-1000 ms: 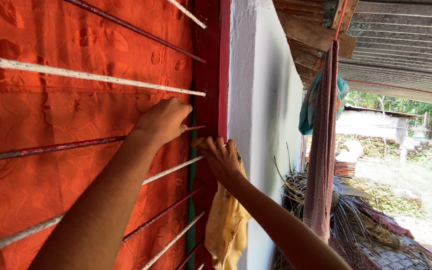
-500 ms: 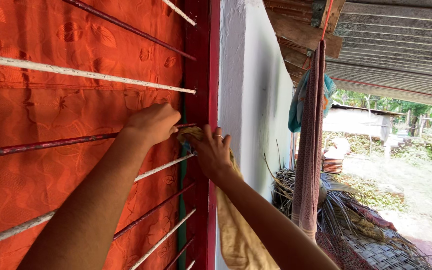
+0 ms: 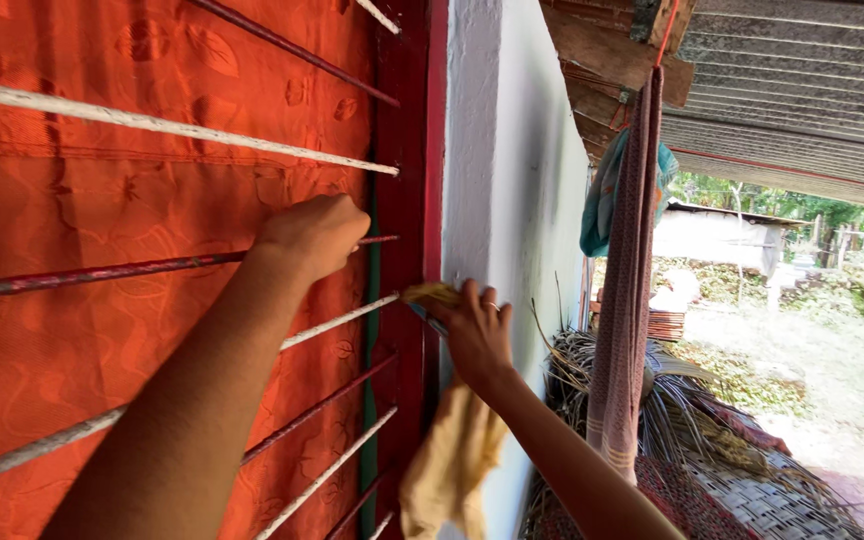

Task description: The person cleans a window grill by hand using a yellow cloth, dipping the cloth into a small metal bowl containing a liquid and wiping the horizontal and vertical bars of the grill.

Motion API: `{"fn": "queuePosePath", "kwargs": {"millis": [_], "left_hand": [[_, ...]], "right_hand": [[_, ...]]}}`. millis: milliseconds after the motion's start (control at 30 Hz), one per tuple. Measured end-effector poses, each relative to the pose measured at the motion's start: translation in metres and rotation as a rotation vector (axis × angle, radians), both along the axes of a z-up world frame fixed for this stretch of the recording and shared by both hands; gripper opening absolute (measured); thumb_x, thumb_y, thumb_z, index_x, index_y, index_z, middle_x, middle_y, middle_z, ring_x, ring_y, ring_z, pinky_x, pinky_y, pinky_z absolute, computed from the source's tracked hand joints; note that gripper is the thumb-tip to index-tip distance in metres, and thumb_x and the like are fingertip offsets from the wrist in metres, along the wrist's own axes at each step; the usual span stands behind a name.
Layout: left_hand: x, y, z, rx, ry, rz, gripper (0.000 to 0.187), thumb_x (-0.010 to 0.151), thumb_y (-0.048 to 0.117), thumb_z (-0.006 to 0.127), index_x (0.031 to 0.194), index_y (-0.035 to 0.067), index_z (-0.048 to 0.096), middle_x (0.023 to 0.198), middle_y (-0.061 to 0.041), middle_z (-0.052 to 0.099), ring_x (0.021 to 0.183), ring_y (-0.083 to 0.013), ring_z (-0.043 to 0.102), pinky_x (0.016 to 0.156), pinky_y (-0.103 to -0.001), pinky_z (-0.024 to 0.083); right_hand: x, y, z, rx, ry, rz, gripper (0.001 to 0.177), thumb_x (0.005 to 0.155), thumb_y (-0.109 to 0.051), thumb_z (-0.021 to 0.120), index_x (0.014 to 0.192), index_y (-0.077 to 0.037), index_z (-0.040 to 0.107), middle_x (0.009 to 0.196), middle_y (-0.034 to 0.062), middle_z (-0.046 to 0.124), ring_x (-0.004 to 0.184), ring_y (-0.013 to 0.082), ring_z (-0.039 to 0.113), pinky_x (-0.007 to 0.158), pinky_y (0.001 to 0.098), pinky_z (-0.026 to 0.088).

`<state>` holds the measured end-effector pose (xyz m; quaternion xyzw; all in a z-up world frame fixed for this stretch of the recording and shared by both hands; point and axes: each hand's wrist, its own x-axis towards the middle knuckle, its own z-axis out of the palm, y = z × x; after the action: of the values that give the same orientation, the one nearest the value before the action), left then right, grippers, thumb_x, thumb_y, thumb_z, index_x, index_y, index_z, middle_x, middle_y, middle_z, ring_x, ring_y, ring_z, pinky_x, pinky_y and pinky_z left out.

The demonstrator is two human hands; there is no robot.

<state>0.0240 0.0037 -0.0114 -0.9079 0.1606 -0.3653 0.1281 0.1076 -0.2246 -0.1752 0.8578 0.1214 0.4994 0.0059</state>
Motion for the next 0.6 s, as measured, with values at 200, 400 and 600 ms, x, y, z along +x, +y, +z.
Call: {"fn": "queuePosePath", "kwargs": {"millis": [200, 400, 600], "left_hand": [[-0.001, -0.003, -0.001, 0.007, -0.004, 0.008, 0.018, 0.086, -0.003, 0.068, 0.101, 0.006, 0.072, 0.109, -0.014, 0.071, 0.103, -0.037, 0.07, 0.081, -0.048, 0.061], [-0.014, -0.006, -0.003, 0.025, 0.007, 0.051, 0.019, 0.086, -0.009, 0.066, 0.1, 0.003, 0.073, 0.109, -0.014, 0.072, 0.103, -0.0351, 0.071, 0.08, -0.046, 0.063], [-0.016, -0.006, -0.003, 0.03, -0.002, 0.003, 0.019, 0.088, -0.006, 0.067, 0.102, 0.004, 0.074, 0.109, -0.014, 0.071, 0.104, -0.0345, 0.072, 0.081, -0.046, 0.063]], "right_hand": [[-0.021, 0.005, 0.034, 0.28, 0.076, 0.15, 0.062, 0.084, -0.002, 0.063, 0.133, -0.04, 0.064, 0.128, 0.0125, 0.048, 0.118, 0.0384, 0.048, 0.097, 0.0577, 0.043], [0.012, 0.039, -0.003, 0.158, -0.151, -0.006, 0.074, 0.082, 0.003, 0.06, 0.144, -0.037, 0.055, 0.129, 0.0175, 0.048, 0.117, 0.0416, 0.048, 0.095, 0.056, 0.04], [0.008, 0.052, -0.093, 0.18, 0.14, -0.004, 0.086, 0.085, 0.007, 0.054, 0.153, -0.045, 0.044, 0.131, 0.0131, 0.049, 0.115, 0.0366, 0.049, 0.097, 0.0535, 0.041]]}}
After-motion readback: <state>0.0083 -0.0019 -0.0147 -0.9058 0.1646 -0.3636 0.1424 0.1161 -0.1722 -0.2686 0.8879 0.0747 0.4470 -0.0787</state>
